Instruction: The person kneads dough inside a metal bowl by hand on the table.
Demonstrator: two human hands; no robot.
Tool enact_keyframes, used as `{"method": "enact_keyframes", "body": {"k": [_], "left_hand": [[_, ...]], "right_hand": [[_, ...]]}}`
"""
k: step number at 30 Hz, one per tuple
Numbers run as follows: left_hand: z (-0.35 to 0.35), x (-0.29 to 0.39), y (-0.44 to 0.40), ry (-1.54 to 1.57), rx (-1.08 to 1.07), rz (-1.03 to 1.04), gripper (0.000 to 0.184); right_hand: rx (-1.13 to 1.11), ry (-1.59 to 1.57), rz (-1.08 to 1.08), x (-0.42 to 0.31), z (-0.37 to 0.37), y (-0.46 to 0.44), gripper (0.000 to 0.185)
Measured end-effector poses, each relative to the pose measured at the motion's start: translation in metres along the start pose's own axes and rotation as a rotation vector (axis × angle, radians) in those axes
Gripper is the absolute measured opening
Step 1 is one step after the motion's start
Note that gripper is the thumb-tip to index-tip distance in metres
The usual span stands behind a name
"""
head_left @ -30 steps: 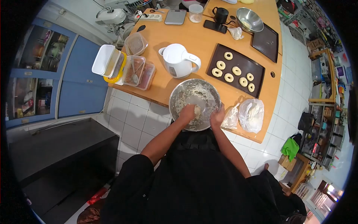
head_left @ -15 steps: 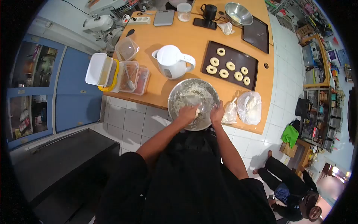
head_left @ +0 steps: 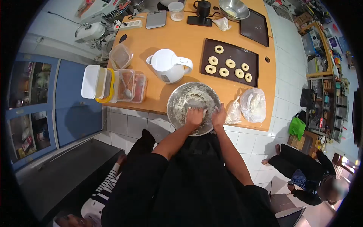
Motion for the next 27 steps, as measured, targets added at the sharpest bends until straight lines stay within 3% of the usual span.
{"method": "enact_keyframes", "body": {"k": [3, 6, 9, 12, 13, 20, 21, 24, 27], "left_hand": [[-0.001, -0.001, -0.014, -0.037, 0.008, 0.031, 0.035], [-0.012, -0.002, -0.027, -0.001, 0.147, 0.099, 0.038], [-0.018, -0.009, -0.038, 0.010, 0.070, -0.020, 0.043], [-0.038, -0.013, -0.033, 0.032, 0.173, -0.138, 0.064], [-0.027, -0.012, -0.036, 0.093, 0.056, -0.090, 0.072], [-0.030, 0.004, 0.006, 0.030, -0.144, 0.142, 0.079], [-0.028, 0.006, 0.013, 0.088, -0.207, 0.175, 0.088], [-0.020, 0.002, 0.038, 0.076, -0.483, 0.157, 0.083], [-0.030, -0.008, 0.049, 0.195, -0.513, 0.141, 0.079]], "right_hand": [[-0.025, 0.040, -0.027, -0.002, 0.000, -0.003, 0.026], [-0.016, 0.050, -0.080, -0.003, -0.002, -0.002, 0.025], [0.001, 0.082, -0.081, 0.002, 0.001, 0.000, 0.026], [0.028, 0.107, -0.039, 0.005, 0.001, 0.000, 0.028], [0.030, 0.088, -0.025, 0.006, 0.000, -0.001, 0.029], [0.080, 0.057, -0.059, 0.004, 0.001, 0.003, 0.027], [0.083, 0.071, -0.040, 0.006, 0.002, 0.003, 0.027], [0.085, 0.109, -0.004, 0.009, 0.002, 0.006, 0.024], [0.090, 0.115, 0.002, 0.002, 0.001, 0.009, 0.022]]}}
Point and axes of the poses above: each hand's wrist, its own y-axis away from the middle knuckle, its own z-axis out of the palm, x = y × z, the point moved 7 cm from there along -y, towards the middle knuckle, and after that the axes turned 1 degree about -y, right-handed, at the moved point
